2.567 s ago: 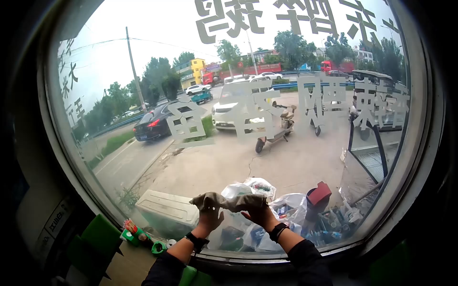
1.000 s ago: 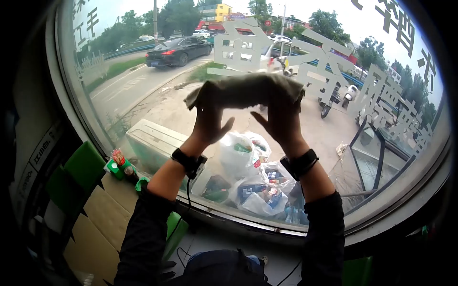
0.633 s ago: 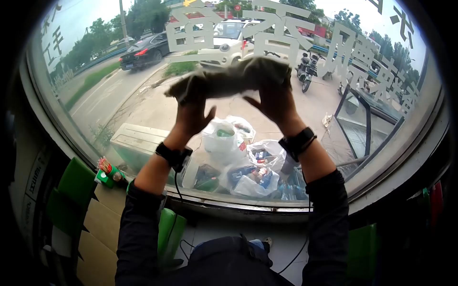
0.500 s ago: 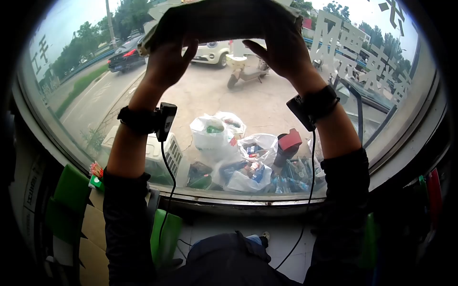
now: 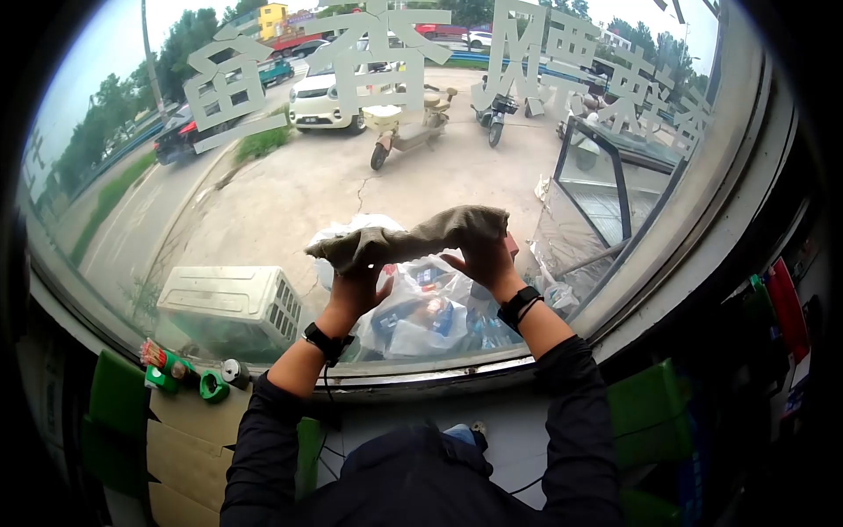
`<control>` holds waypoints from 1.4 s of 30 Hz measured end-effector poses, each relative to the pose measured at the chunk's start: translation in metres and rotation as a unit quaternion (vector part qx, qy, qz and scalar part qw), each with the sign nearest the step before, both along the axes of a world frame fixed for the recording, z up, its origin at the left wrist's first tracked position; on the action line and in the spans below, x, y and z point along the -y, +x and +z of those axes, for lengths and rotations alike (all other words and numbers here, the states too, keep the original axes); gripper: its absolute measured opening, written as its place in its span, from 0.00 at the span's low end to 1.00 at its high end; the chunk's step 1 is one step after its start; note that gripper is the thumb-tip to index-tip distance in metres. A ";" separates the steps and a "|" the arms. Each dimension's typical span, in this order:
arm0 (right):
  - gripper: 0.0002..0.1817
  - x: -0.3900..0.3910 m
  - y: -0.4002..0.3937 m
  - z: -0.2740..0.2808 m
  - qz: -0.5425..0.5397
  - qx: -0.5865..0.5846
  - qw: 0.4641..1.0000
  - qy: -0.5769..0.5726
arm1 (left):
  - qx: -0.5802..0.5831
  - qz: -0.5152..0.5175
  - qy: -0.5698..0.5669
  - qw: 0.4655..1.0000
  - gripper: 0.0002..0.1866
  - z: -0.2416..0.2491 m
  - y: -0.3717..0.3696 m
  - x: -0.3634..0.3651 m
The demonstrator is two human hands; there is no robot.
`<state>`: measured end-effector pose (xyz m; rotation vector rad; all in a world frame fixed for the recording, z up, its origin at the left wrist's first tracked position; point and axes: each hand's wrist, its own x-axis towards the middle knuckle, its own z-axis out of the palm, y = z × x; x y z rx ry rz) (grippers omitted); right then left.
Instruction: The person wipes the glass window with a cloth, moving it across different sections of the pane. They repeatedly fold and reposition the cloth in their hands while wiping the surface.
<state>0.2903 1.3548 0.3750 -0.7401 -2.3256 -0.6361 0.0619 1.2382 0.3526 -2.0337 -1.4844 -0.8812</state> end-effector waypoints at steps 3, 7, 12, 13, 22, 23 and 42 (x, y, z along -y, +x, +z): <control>0.34 -0.007 -0.001 0.048 -0.016 0.013 0.998 0.057 | -0.018 0.001 0.028 0.999 0.29 0.050 0.001 0.006; 0.33 0.009 -0.028 0.185 0.117 -0.146 0.956 0.227 | -0.037 -0.009 0.179 0.983 0.32 0.175 -0.005 -0.002; 0.35 0.021 -0.050 0.291 0.145 -0.136 0.940 0.276 | -0.163 0.078 0.410 0.894 0.17 0.292 -0.019 0.007; 0.34 0.021 -0.057 0.285 0.107 -0.169 0.921 0.335 | -0.157 0.077 0.367 0.914 0.22 0.281 -0.029 -0.003; 0.25 0.024 -0.080 0.047 0.143 -0.127 0.982 -0.003 | 0.078 0.069 -0.051 0.993 0.32 -0.008 -0.020 0.007; 0.27 0.030 -0.077 0.011 0.145 -0.119 0.982 0.002 | 0.029 0.090 -0.004 0.996 0.33 -0.033 -0.017 0.014; 0.36 0.014 -0.083 0.224 0.146 -0.173 0.948 0.222 | -0.025 -0.022 0.228 0.973 0.30 0.227 -0.053 0.001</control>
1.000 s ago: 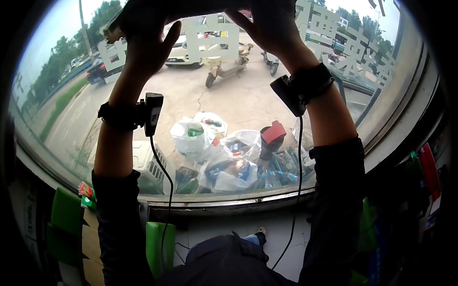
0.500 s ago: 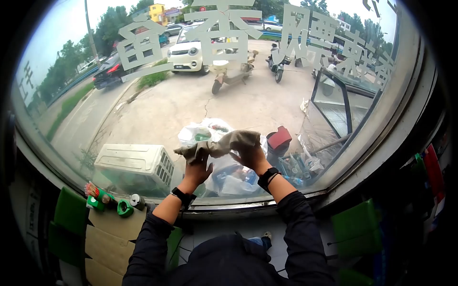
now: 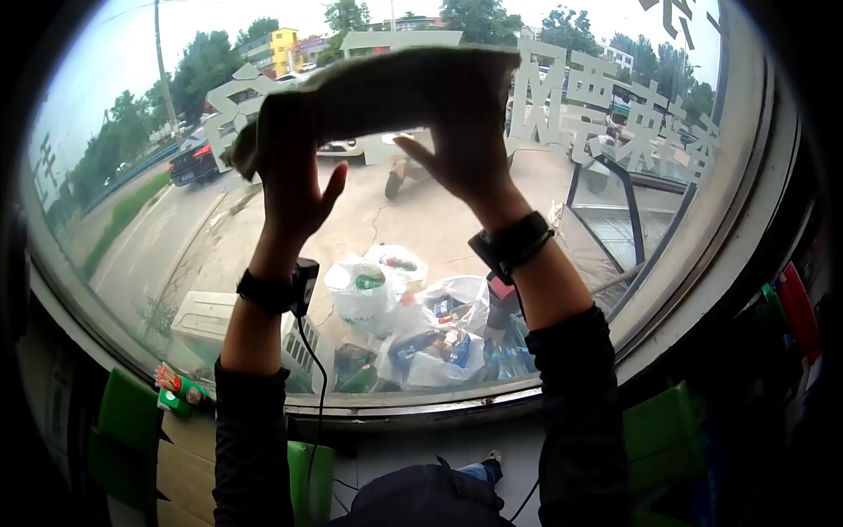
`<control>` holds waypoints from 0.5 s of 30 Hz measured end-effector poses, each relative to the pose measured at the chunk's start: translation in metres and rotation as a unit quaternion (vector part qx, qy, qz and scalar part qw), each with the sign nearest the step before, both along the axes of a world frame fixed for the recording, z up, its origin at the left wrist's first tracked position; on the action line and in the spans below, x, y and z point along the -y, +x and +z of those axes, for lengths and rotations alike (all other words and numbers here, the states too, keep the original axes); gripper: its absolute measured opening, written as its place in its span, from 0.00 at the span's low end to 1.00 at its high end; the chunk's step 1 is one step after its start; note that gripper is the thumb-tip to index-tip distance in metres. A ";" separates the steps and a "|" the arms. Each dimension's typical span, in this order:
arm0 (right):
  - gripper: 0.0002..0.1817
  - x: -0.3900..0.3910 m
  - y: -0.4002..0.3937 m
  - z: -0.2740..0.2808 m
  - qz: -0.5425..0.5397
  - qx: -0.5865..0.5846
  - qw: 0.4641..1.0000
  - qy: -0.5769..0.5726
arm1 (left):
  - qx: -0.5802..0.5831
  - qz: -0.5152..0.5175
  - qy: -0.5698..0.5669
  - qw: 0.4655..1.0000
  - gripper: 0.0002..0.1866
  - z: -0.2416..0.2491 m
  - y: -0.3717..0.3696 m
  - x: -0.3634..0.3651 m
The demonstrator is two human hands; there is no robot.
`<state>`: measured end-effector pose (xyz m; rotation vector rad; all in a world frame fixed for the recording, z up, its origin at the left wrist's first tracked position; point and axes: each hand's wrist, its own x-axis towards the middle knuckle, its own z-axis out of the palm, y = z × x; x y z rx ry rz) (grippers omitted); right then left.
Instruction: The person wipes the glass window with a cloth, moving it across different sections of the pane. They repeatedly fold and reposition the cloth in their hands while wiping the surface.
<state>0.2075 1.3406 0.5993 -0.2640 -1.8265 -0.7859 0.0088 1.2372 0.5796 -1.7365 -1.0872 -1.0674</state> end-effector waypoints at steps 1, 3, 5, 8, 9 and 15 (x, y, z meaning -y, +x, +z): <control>0.37 0.005 -0.001 -0.025 -0.030 -0.026 0.998 -0.049 | 0.006 0.028 -0.001 1.000 0.31 -0.028 0.001 -0.003; 0.34 0.015 -0.002 -0.073 0.020 -0.019 0.993 -0.112 | 0.019 0.081 -0.014 0.996 0.29 -0.090 0.009 -0.008; 0.25 0.023 0.001 -0.132 0.007 -0.013 0.983 -0.183 | 0.073 0.075 -0.121 0.987 0.27 -0.167 0.020 -0.006; 0.15 0.034 0.016 -0.237 -0.035 0.033 0.962 -0.270 | 0.070 0.093 -0.225 0.967 0.29 -0.277 0.041 0.012; 0.14 0.035 0.023 -0.270 -0.046 0.078 0.934 -0.346 | 0.063 0.109 -0.271 0.954 0.30 -0.303 0.045 0.020; 0.12 0.038 0.033 -0.270 0.051 0.056 0.949 -0.305 | 0.024 0.074 -0.375 0.924 0.33 -0.301 0.030 0.039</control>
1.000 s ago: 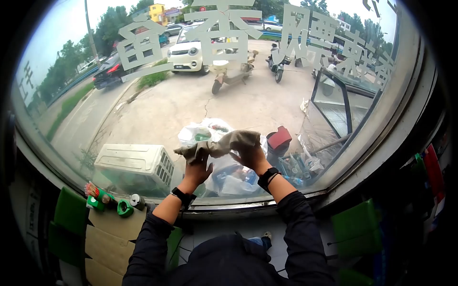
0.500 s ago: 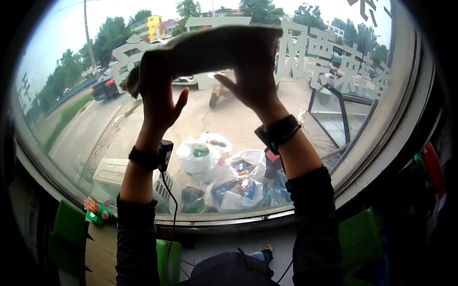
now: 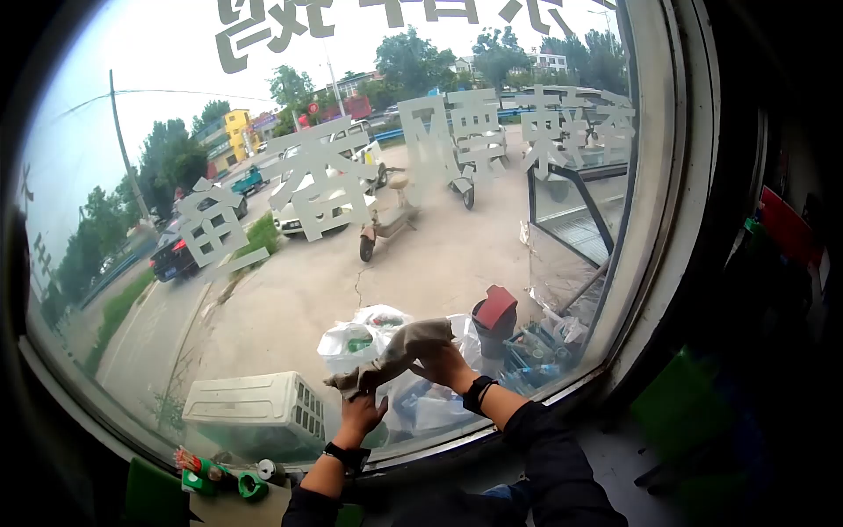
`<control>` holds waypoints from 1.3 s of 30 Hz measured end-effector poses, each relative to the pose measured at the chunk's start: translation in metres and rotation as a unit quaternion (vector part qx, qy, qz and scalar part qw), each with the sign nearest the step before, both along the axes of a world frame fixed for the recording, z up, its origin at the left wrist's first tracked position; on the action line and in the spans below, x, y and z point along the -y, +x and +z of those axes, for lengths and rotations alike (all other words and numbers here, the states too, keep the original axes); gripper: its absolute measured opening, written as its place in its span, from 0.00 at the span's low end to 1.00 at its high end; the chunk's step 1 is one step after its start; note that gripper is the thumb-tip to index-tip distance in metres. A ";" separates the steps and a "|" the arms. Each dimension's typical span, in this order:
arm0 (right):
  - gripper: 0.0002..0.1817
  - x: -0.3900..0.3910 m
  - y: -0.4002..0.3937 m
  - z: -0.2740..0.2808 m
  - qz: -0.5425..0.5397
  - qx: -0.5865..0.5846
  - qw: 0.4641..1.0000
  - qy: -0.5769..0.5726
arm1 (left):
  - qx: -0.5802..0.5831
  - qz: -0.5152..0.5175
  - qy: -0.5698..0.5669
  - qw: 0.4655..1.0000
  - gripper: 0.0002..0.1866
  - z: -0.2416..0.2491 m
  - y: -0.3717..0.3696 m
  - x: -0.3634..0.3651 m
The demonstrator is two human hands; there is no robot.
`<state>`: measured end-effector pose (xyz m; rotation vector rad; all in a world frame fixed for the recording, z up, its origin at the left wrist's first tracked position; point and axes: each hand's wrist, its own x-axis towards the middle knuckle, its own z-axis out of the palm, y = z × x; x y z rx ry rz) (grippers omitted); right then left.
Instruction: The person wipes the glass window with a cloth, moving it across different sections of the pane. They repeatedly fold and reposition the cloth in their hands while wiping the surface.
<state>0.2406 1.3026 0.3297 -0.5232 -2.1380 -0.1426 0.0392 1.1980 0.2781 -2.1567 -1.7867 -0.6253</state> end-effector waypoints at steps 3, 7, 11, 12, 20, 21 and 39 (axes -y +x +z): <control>0.19 0.008 -0.012 0.091 0.062 -0.030 0.997 0.019 | 0.000 0.056 0.075 0.996 0.33 0.068 -0.013 -0.013; 0.34 -0.008 -0.039 0.188 0.087 -0.048 0.992 0.077 | -0.042 0.082 0.258 0.962 0.27 0.199 -0.048 -0.032; 0.37 -0.011 -0.051 0.217 0.050 -0.149 0.977 0.145 | 0.087 0.038 0.301 0.949 0.24 0.227 -0.057 -0.046; 0.37 -0.016 -0.051 0.204 0.067 -0.138 0.980 0.126 | 0.108 0.018 0.308 0.945 0.27 0.214 -0.047 -0.050; 0.43 -0.046 -0.001 0.156 -0.001 0.008 0.977 0.215 | 0.004 0.077 0.284 0.956 0.36 0.163 0.024 -0.067; 0.45 -0.048 0.007 0.164 0.011 0.024 0.975 0.222 | 0.011 0.095 0.246 0.965 0.35 0.170 0.030 -0.069; 0.48 -0.176 0.313 0.242 -0.063 -0.107 0.972 0.197 | -0.056 -0.012 0.339 0.939 0.42 0.283 0.350 -0.225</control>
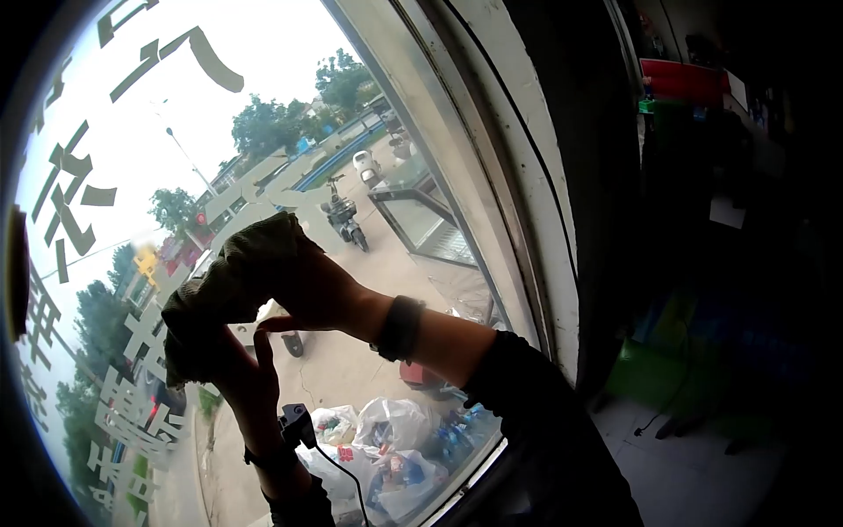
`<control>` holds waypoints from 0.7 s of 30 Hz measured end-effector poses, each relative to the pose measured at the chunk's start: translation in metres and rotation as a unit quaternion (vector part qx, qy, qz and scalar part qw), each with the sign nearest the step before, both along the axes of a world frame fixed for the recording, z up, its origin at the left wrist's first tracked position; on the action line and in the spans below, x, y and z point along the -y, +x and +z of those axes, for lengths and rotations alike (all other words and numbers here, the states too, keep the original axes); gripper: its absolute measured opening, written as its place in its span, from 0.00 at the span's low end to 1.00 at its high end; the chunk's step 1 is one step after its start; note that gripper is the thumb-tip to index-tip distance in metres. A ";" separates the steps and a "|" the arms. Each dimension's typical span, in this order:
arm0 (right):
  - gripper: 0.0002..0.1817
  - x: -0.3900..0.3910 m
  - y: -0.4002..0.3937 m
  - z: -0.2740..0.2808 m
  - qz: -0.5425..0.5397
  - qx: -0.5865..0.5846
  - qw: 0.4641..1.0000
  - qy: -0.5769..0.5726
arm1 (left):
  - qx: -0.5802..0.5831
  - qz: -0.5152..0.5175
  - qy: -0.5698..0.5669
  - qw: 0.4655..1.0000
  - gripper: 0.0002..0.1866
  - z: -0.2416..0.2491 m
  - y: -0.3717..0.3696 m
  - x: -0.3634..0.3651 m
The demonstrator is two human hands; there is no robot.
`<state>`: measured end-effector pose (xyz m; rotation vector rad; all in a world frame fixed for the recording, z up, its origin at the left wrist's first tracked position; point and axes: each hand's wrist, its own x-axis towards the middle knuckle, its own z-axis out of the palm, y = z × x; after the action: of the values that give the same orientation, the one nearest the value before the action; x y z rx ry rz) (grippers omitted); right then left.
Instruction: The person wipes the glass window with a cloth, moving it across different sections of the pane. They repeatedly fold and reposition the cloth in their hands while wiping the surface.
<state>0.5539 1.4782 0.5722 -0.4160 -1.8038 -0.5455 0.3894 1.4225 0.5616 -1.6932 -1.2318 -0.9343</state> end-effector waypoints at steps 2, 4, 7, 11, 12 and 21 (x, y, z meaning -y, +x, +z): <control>0.47 -0.009 0.028 0.010 -0.018 0.006 1.000 0.006 | -0.016 -0.017 0.034 0.999 0.42 0.008 0.038 -0.014; 0.47 -0.017 0.055 0.019 -0.024 0.006 1.000 0.009 | 0.014 -0.062 0.028 0.998 0.41 0.010 0.067 -0.030; 0.46 -0.038 0.092 0.018 -0.047 -0.019 0.999 -0.011 | 0.002 -0.045 0.045 0.998 0.41 0.008 0.108 -0.041; 0.33 -0.065 0.134 -0.010 -0.091 -0.086 0.990 -0.057 | -0.009 -0.031 -0.027 0.999 0.40 -0.010 0.146 -0.052; 0.29 -0.066 0.146 -0.020 -0.104 -0.104 0.985 -0.086 | -0.023 0.004 -0.027 0.999 0.40 -0.016 0.154 -0.055; 0.30 -0.068 0.169 -0.158 -0.136 -0.162 0.966 -0.147 | -0.009 -0.110 -0.207 0.972 0.36 -0.107 0.170 -0.041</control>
<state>0.7225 1.5465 0.4143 -0.9152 -1.5197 -0.3694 0.5596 1.4635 0.4543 -2.1979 -1.3106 -0.8259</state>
